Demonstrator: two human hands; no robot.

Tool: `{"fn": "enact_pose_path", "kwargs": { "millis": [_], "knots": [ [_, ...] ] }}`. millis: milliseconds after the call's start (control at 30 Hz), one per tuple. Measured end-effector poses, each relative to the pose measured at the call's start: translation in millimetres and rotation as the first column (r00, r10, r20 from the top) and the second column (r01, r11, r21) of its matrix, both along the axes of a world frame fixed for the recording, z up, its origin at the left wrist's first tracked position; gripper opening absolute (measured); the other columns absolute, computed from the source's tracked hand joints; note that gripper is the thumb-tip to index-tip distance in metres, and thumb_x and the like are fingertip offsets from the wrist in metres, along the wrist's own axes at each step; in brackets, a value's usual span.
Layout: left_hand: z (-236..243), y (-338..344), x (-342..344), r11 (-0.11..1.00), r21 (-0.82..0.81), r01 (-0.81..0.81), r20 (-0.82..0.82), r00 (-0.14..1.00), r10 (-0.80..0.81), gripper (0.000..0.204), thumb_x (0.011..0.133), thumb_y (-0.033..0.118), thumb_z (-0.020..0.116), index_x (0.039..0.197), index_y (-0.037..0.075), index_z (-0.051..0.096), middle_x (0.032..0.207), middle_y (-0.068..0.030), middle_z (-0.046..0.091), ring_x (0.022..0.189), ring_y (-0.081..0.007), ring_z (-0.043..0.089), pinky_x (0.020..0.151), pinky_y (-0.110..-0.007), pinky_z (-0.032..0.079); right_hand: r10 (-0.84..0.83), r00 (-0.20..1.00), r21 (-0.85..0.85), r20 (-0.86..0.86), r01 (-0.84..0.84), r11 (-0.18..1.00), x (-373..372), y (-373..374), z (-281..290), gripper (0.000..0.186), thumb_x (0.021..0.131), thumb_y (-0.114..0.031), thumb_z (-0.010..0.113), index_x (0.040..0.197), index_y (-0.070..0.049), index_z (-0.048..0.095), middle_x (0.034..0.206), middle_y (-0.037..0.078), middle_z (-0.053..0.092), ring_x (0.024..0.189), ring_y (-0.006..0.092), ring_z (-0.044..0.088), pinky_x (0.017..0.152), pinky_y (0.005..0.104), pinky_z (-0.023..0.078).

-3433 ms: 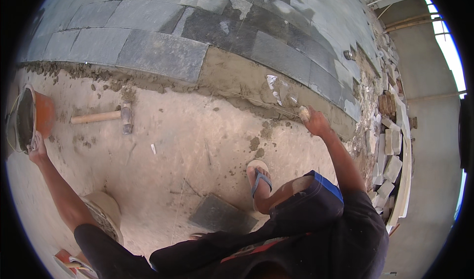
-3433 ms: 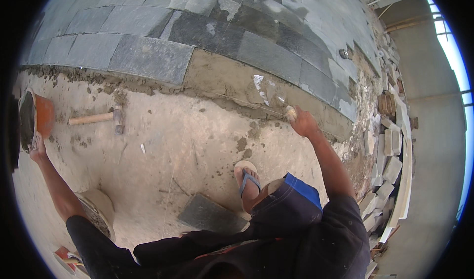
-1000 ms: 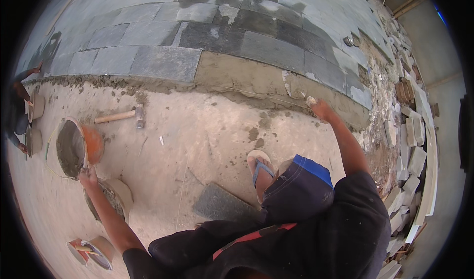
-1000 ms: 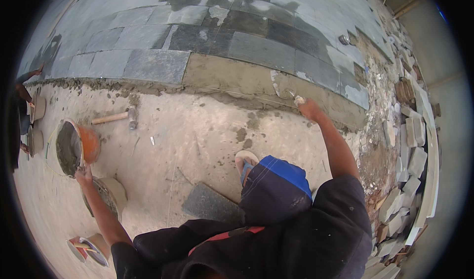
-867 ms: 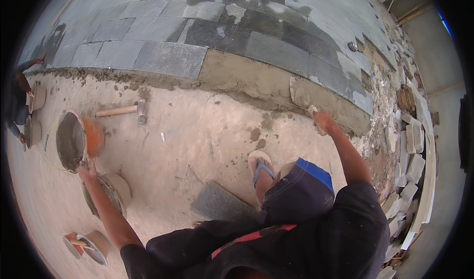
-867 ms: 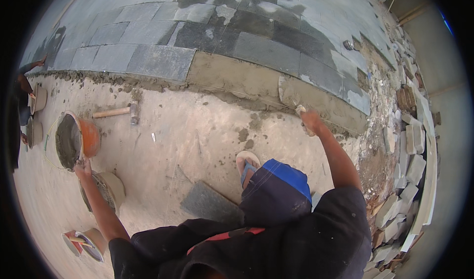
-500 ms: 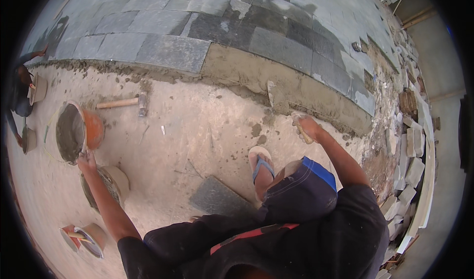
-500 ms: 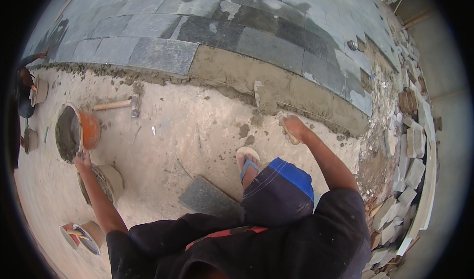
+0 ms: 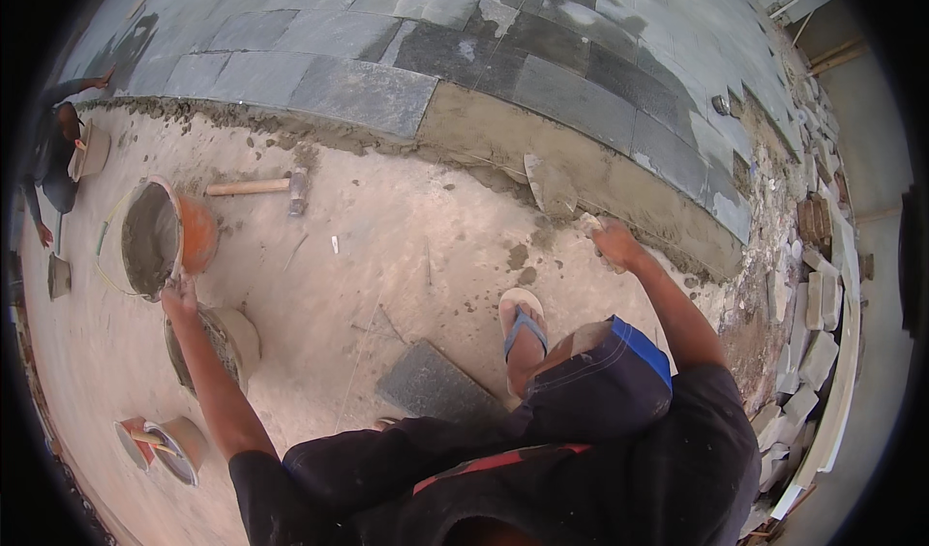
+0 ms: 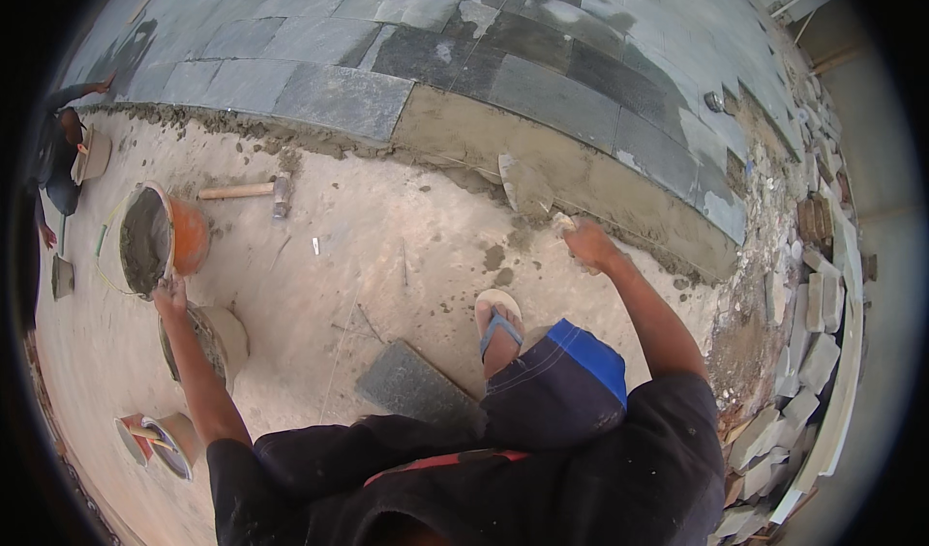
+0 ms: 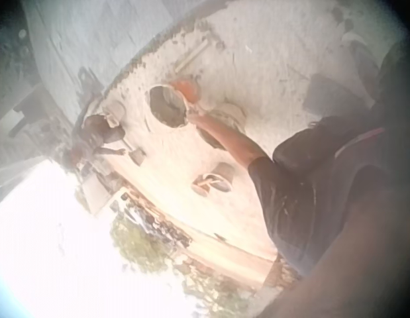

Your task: The person applies mortar to the back of large stone tiles using a trowel and sets them onto a prepared floor surface, using a hammer to tap them into alignment.

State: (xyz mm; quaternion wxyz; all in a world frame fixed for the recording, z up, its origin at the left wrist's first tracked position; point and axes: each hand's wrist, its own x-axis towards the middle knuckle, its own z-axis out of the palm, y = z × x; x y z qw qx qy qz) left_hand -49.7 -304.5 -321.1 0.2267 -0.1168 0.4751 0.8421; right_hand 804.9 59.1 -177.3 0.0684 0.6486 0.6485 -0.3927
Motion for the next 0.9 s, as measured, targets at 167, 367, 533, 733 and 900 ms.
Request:
{"fn": "enact_pose_path", "kwargs": {
  "millis": [167,367,533,733,900],
  "knots": [
    [7.0,16.8,20.4,1.0,-0.018,0.023,0.011,1.0,-0.023,0.032,0.104,0.009,0.033,0.127,-0.011,0.041,0.126,-0.0226,0.052,0.113,-0.0319,0.056,0.086,-0.037,0.053,0.061,0.975,0.266,0.216,-0.119,0.957,62.7,11.7,-5.5,0.051,0.087,-0.031,0.055,0.119,0.007,0.059,0.114,0.035,0.061,0.113,0.0454,0.057,0.099,0.0455,0.043],
    [39.5,5.6,36.5,0.995,-0.076,-0.057,0.015,0.998,0.059,0.04,0.103,0.015,0.038,0.136,-0.007,0.036,0.131,-0.0206,0.049,0.117,-0.032,0.055,0.093,-0.038,0.053,0.036,0.999,0.331,-0.008,-0.031,0.943,48.4,-12.4,-16.7,0.041,0.087,-0.026,0.06,0.115,0.004,0.06,0.101,0.027,0.066,0.088,0.0399,0.065,0.082,0.0438,0.05],
    [74.6,61.4,196.7,0.876,-0.363,0.316,-0.076,0.927,-0.367,0.048,0.099,0.025,0.053,0.138,0.001,0.04,0.123,-0.0183,0.054,0.106,-0.0273,0.06,0.089,-0.037,0.05,0.066,0.968,0.171,-0.243,-0.024,0.985,-18.4,-58.7,3.1,0.029,0.086,-0.015,0.062,0.11,0.001,0.061,0.086,0.01,0.064,0.067,0.0201,0.06,0.064,0.0335,0.05],
    [75.8,9.2,383.7,-0.112,-0.791,0.602,0.177,0.05,-0.983,0.039,0.095,0.026,0.062,0.122,-0.001,0.057,0.103,-0.0109,0.065,0.092,-0.0243,0.063,0.084,-0.037,0.05,0.35,0.856,0.115,-0.381,-0.331,0.936,-74.7,-84.1,-56.3,0.037,0.081,-0.013,0.063,0.114,0.003,0.059,0.092,0.017,0.065,0.079,0.0258,0.064,0.072,0.0354,0.051],
    [16.0,-67.6,466.1,-0.183,-0.918,0.353,0.113,-0.208,-0.972,0.066,0.085,0.027,0.071,0.139,0.001,0.043,0.131,-0.0231,0.049,0.118,-0.0389,0.052,0.099,-0.046,0.045,0.622,0.715,0.201,-0.32,-0.59,0.782,-134.4,-117.0,-74.3,0.05,0.077,-0.018,0.069,0.119,0.004,0.056,0.101,0.027,0.065,0.094,0.0394,0.065,0.083,0.0402,0.05]
  ]
}}
